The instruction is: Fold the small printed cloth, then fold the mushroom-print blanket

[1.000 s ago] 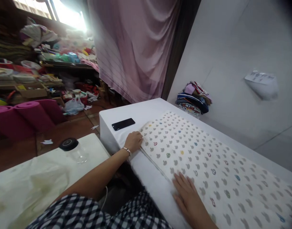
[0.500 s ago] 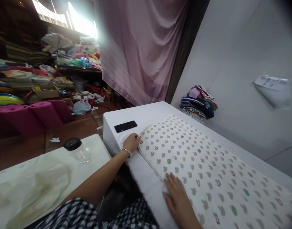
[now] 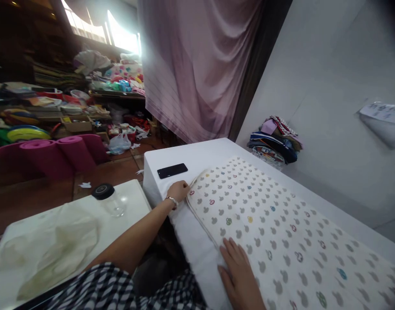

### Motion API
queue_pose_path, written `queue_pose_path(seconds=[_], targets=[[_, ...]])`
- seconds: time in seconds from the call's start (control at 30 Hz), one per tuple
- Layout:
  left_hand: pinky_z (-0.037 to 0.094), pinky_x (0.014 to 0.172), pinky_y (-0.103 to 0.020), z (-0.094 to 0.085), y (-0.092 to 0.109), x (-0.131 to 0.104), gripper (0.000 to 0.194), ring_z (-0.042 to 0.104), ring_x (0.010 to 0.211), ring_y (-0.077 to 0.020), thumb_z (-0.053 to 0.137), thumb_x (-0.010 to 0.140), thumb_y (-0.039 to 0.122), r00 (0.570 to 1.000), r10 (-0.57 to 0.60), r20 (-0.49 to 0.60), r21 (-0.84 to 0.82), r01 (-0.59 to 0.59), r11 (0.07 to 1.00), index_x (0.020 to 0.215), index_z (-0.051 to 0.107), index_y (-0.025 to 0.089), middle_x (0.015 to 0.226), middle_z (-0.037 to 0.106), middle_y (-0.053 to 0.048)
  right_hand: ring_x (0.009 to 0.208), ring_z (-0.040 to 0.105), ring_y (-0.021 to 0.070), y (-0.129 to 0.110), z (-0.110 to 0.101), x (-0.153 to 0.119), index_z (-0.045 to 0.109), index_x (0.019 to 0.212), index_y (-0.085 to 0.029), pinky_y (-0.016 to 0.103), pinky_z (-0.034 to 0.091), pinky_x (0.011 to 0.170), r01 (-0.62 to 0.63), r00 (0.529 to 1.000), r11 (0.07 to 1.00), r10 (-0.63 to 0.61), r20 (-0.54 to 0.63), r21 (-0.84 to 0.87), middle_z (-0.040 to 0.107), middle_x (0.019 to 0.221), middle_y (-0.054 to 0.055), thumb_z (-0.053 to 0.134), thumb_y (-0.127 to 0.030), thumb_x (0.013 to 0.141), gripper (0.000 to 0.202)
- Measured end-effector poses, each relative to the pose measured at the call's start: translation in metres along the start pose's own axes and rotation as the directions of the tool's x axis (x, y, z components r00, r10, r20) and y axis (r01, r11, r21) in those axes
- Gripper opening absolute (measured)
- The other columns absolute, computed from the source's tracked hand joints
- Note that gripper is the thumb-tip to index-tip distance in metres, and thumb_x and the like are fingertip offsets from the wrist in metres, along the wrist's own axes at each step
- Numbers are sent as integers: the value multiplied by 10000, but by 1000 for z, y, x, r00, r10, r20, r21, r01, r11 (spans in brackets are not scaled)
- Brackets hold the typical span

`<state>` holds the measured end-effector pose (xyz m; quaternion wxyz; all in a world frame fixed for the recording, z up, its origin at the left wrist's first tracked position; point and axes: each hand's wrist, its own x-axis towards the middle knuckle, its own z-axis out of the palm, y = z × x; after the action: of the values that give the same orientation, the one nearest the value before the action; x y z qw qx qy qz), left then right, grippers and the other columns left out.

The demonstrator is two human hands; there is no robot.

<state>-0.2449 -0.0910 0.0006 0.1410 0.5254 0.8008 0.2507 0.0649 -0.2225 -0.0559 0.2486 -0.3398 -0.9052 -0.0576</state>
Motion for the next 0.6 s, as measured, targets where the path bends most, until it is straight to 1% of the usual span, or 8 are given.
queue_pose_path(seconds=[0.13, 0.3, 0.43, 0.53, 0.6], targets=[[390, 638, -244, -1, -2, 6, 238, 588, 766, -163, 479, 780, 359, 1000, -12, 2, -40, 13, 999, 727, 648, 199, 792, 676, -30, 1261, 370, 238, -1, 1, -1, 382, 1327, -195, 419, 409, 962, 3, 1000, 1000, -3, -4, -6, 416, 1359, 53, 480, -272, 865, 479], [403, 633, -231, -3, -1, 11, 241, 597, 746, -154, 469, 789, 324, 999, -37, 6, -51, 37, 998, 705, 639, 175, 762, 678, -42, 1249, 387, 244, 2, 5, -1, 381, 1329, -190, 413, 412, 954, 21, 999, 1000, -21, -33, 1, 428, 1350, 58, 484, -274, 862, 486], [404, 661, -273, 0, 4, 6, 270, 597, 803, -201, 450, 795, 362, 999, -17, -38, -1, 17, 1000, 713, 631, 180, 808, 675, -68, 1230, 414, 242, 5, 9, -2, 384, 1330, -211, 398, 423, 945, 31, 999, 1000, -31, -36, 4, 445, 1337, 49, 490, -272, 853, 492], [405, 663, -303, 4, 9, 1, 298, 598, 831, -233, 394, 826, 372, 997, -2, -74, 75, 7, 997, 789, 623, 185, 852, 667, -91, 1220, 427, 241, 6, 10, -2, 366, 1341, -218, 397, 432, 935, 42, 999, 999, -42, -34, -3, 449, 1333, 48, 485, -266, 851, 507], [408, 667, -304, 7, 13, -1, 304, 601, 844, -233, 363, 843, 366, 997, 7, -70, 112, 1, 994, 845, 612, 192, 875, 665, -91, 1224, 422, 242, 6, 9, -3, 351, 1351, -229, 400, 430, 938, 28, 999, 1000, -28, -21, -1, 440, 1339, 43, 480, -268, 854, 515]])
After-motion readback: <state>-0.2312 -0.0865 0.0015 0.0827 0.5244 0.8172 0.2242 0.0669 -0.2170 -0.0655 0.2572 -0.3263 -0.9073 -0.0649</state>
